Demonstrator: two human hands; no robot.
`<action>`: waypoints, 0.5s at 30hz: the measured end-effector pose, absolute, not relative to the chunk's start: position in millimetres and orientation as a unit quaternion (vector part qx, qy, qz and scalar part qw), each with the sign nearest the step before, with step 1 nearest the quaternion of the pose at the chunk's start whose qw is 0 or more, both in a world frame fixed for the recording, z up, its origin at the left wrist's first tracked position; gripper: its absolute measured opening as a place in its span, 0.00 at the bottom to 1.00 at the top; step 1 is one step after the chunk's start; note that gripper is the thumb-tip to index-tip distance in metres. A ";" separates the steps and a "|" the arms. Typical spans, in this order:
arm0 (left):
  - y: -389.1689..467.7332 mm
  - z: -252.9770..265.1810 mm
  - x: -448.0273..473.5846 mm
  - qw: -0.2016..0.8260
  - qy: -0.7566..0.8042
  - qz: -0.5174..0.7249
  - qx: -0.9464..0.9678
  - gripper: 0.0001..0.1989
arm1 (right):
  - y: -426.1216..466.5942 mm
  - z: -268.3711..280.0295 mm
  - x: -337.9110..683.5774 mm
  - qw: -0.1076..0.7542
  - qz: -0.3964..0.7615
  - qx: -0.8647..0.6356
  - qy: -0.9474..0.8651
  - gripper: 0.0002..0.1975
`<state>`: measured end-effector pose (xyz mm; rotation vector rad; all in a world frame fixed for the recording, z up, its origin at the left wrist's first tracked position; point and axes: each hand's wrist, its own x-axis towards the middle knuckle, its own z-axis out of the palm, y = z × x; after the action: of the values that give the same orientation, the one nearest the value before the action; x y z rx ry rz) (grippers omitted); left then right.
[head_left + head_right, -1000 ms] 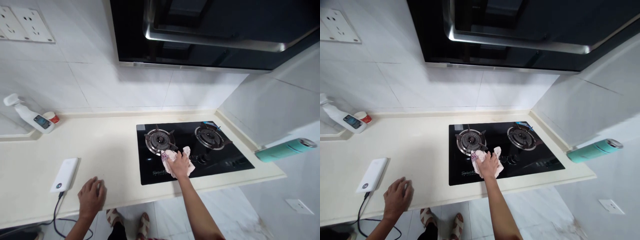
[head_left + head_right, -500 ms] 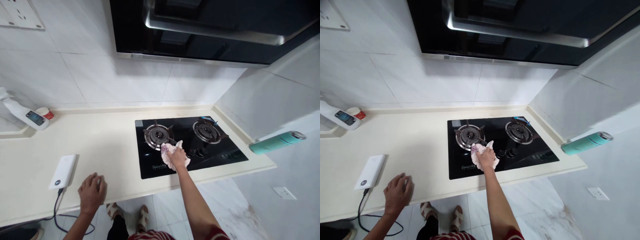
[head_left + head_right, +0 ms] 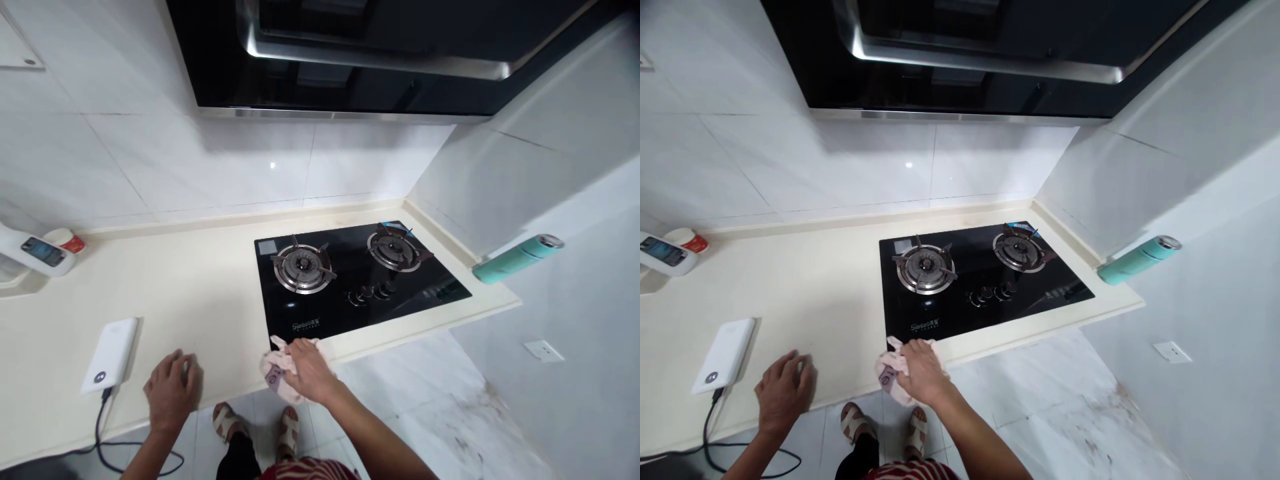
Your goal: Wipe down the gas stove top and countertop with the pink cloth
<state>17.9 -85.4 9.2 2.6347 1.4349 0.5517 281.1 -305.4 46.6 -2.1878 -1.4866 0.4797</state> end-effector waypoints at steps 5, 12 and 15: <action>-88.2 10.5 19.4 0.044 0.477 0.179 0.859 0.16 | -412.5 37.9 315.8 0.293 0.218 -0.861 -0.354 0.14; -91.0 14.7 21.6 0.051 0.475 0.184 0.859 0.16 | -456.6 88.9 379.8 0.518 0.102 -0.823 -0.209 0.32; -90.4 14.9 22.0 0.054 0.477 0.187 0.857 0.15 | -421.1 110.4 397.3 0.609 -0.019 -0.760 -0.226 0.37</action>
<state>22.0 -90.4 14.9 2.6037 1.4504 0.5697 397.3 -421.1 110.4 -1.7560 -0.5219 -0.0450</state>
